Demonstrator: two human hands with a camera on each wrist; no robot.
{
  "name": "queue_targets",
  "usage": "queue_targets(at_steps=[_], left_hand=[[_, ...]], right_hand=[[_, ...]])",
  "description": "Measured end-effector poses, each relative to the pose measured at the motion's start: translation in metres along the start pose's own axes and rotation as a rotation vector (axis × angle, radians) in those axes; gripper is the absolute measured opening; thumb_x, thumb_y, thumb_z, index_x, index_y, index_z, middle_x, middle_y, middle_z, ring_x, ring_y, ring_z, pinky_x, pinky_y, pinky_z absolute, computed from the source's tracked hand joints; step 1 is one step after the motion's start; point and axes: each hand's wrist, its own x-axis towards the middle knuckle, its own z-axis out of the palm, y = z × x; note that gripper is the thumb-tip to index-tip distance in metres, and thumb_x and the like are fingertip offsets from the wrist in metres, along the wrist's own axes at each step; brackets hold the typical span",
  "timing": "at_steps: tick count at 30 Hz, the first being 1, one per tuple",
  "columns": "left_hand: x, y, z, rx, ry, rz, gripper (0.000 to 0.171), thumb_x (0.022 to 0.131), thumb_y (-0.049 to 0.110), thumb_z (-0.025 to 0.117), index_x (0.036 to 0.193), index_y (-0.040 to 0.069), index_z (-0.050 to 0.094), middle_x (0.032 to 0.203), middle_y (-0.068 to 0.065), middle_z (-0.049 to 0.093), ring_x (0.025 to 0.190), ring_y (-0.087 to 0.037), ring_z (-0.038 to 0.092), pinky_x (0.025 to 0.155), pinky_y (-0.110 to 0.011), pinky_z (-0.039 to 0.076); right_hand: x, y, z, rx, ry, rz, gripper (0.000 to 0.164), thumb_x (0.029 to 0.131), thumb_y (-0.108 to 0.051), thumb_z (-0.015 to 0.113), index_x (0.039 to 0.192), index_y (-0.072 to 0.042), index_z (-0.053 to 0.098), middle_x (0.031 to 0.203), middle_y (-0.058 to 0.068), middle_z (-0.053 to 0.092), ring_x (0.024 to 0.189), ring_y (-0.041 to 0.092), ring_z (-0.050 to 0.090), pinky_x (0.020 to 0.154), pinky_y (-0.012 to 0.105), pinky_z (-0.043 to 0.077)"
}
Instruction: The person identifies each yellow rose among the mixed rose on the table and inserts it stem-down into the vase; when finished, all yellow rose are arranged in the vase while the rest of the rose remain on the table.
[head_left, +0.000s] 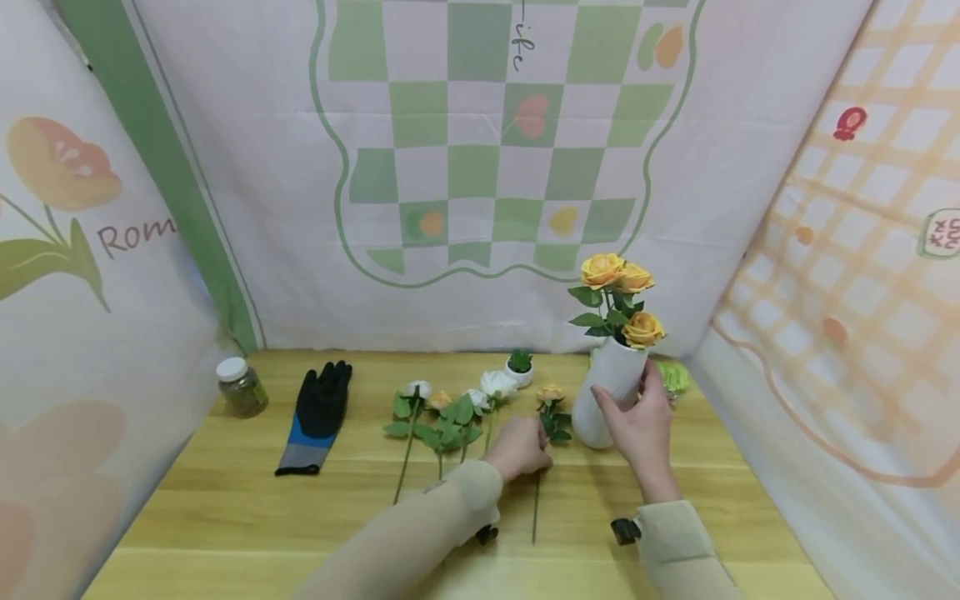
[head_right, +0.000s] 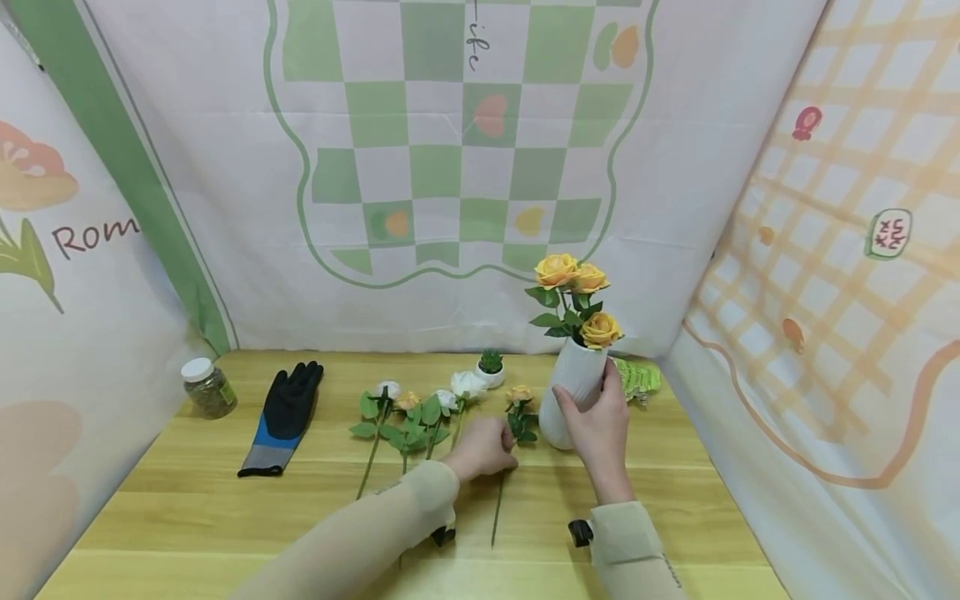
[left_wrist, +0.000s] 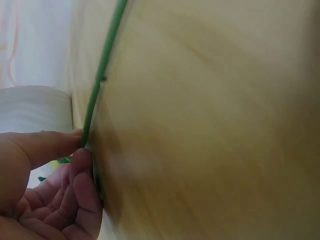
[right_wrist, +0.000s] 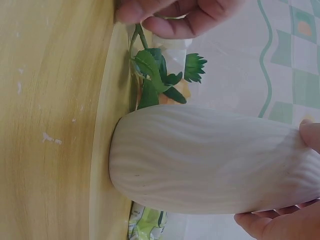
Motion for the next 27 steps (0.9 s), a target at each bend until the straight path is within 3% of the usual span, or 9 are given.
queue_targets(at_steps=[7,10,14,20,25,27], left_hand=[[0.001,-0.008,0.004,-0.038,-0.027,-0.003,0.06,0.087,0.018,0.09,0.053,0.02,0.04,0.046,0.01,0.032,0.041,-0.006,0.031,0.043,-0.023,0.025],[0.008,-0.012,-0.002,-0.012,-0.037,0.008,0.061,0.086,0.017,0.085,0.048,0.021,0.038,0.042,0.01,0.03,0.038,-0.006,0.029,0.042,-0.023,0.024],[0.023,-0.019,-0.005,-0.003,-0.009,0.02,0.046,0.08,0.013,0.081,0.048,0.021,0.047,0.044,0.009,0.039,0.041,-0.009,0.036,0.043,-0.025,0.03],[0.046,-0.038,0.015,-0.025,0.016,0.009,0.028,0.079,0.014,0.082,0.058,0.022,0.065,0.054,0.009,0.059,0.052,-0.011,0.055,0.052,-0.026,0.048],[0.048,-0.044,0.025,-0.044,0.055,0.002,0.016,0.08,0.016,0.084,0.07,0.023,0.073,0.067,0.009,0.067,0.061,-0.01,0.062,0.061,-0.027,0.054],[0.037,-0.036,0.014,-0.075,0.058,0.006,0.013,0.081,0.014,0.083,0.073,0.02,0.074,0.069,0.007,0.069,0.062,-0.011,0.063,0.061,-0.028,0.055]], right_hand=[[-0.003,0.003,-0.001,-0.006,-0.008,0.022,0.088,0.094,-0.024,0.087,0.164,-0.006,0.037,0.156,0.024,0.051,0.141,0.046,0.052,0.11,0.068,0.047],[0.003,0.001,0.001,-0.006,-0.016,0.03,0.09,0.094,-0.028,0.087,0.165,-0.007,0.035,0.157,0.023,0.051,0.142,0.045,0.052,0.111,0.067,0.047],[0.013,-0.003,0.004,0.013,-0.017,0.017,0.091,0.095,-0.031,0.086,0.166,-0.008,0.034,0.159,0.021,0.05,0.143,0.043,0.051,0.112,0.065,0.047],[0.014,-0.003,0.004,0.013,-0.014,0.023,0.09,0.095,-0.029,0.085,0.166,-0.008,0.034,0.159,0.021,0.05,0.143,0.042,0.051,0.112,0.065,0.047],[0.008,-0.001,0.003,0.011,-0.019,0.033,0.09,0.095,-0.028,0.085,0.166,-0.008,0.034,0.159,0.022,0.05,0.142,0.042,0.051,0.112,0.065,0.047],[0.006,0.0,0.002,0.01,-0.023,0.038,0.09,0.095,-0.027,0.085,0.166,-0.009,0.034,0.159,0.022,0.049,0.143,0.042,0.051,0.112,0.065,0.047]])
